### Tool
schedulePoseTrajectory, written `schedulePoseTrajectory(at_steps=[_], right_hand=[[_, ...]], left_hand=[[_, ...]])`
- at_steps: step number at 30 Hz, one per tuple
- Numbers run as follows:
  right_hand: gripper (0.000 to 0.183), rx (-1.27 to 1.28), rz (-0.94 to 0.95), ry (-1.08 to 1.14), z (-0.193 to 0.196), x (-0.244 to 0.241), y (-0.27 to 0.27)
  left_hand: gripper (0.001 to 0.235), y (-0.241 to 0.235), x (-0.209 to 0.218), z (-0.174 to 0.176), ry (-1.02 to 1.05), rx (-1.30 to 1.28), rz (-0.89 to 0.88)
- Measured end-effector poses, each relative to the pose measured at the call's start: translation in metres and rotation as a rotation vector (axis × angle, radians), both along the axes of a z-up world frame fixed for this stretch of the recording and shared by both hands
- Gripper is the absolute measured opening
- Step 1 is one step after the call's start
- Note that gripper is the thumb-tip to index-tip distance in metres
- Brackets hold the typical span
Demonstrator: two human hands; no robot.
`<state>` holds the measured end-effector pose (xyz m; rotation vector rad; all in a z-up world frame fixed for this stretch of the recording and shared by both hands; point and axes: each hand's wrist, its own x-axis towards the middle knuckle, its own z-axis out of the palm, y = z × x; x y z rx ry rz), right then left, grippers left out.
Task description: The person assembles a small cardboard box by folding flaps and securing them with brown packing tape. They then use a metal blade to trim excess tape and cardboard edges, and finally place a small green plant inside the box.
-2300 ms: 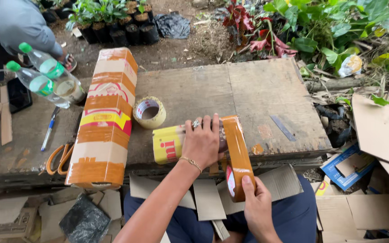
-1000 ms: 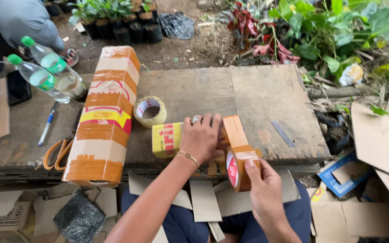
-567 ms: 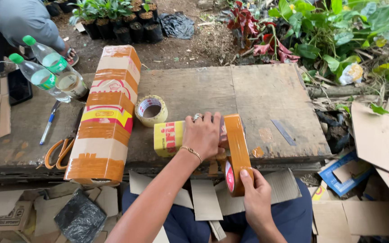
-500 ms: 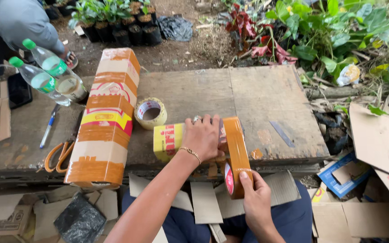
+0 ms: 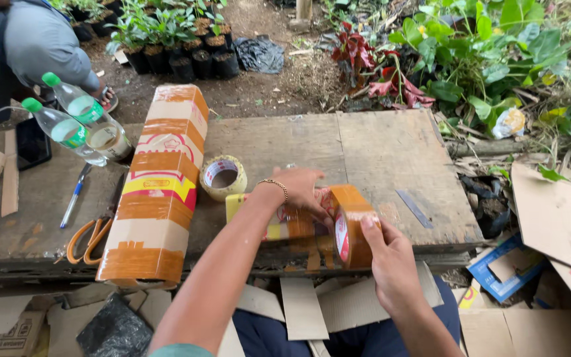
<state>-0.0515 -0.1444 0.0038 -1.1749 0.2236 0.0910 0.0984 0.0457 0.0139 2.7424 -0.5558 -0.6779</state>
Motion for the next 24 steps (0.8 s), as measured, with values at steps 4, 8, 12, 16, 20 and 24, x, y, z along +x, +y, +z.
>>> schedulePoseTrajectory(at_steps=[4,8,12,16,20,24], right_hand=[[0.042,-0.125,-0.003,-0.113,0.005,0.004,0.002],[0.04,-0.125,0.005,-0.124,-0.009,0.005,0.001],[0.039,-0.071,-0.021,-0.176,-0.017,0.009,0.004],[0.04,0.015,-0.089,-0.132,-0.025,0.0,0.004],[0.038,-0.044,-0.124,-0.009,-0.048,-0.018,0.004],[0.037,-0.107,-0.151,0.013,-0.083,-0.033,0.005]], left_hand=[[0.103,0.01,-0.036,-0.006,-0.401,-0.021,-0.038],[0.11,0.009,-0.068,-0.016,-0.563,-0.051,-0.12],[0.134,-0.007,-0.084,-0.018,-0.898,0.02,-0.024],[0.121,-0.013,-0.081,-0.011,-0.603,0.082,0.06],[0.118,-0.012,-0.077,-0.009,-0.586,0.135,0.064],[0.115,-0.014,-0.075,-0.011,-0.6,0.148,0.068]])
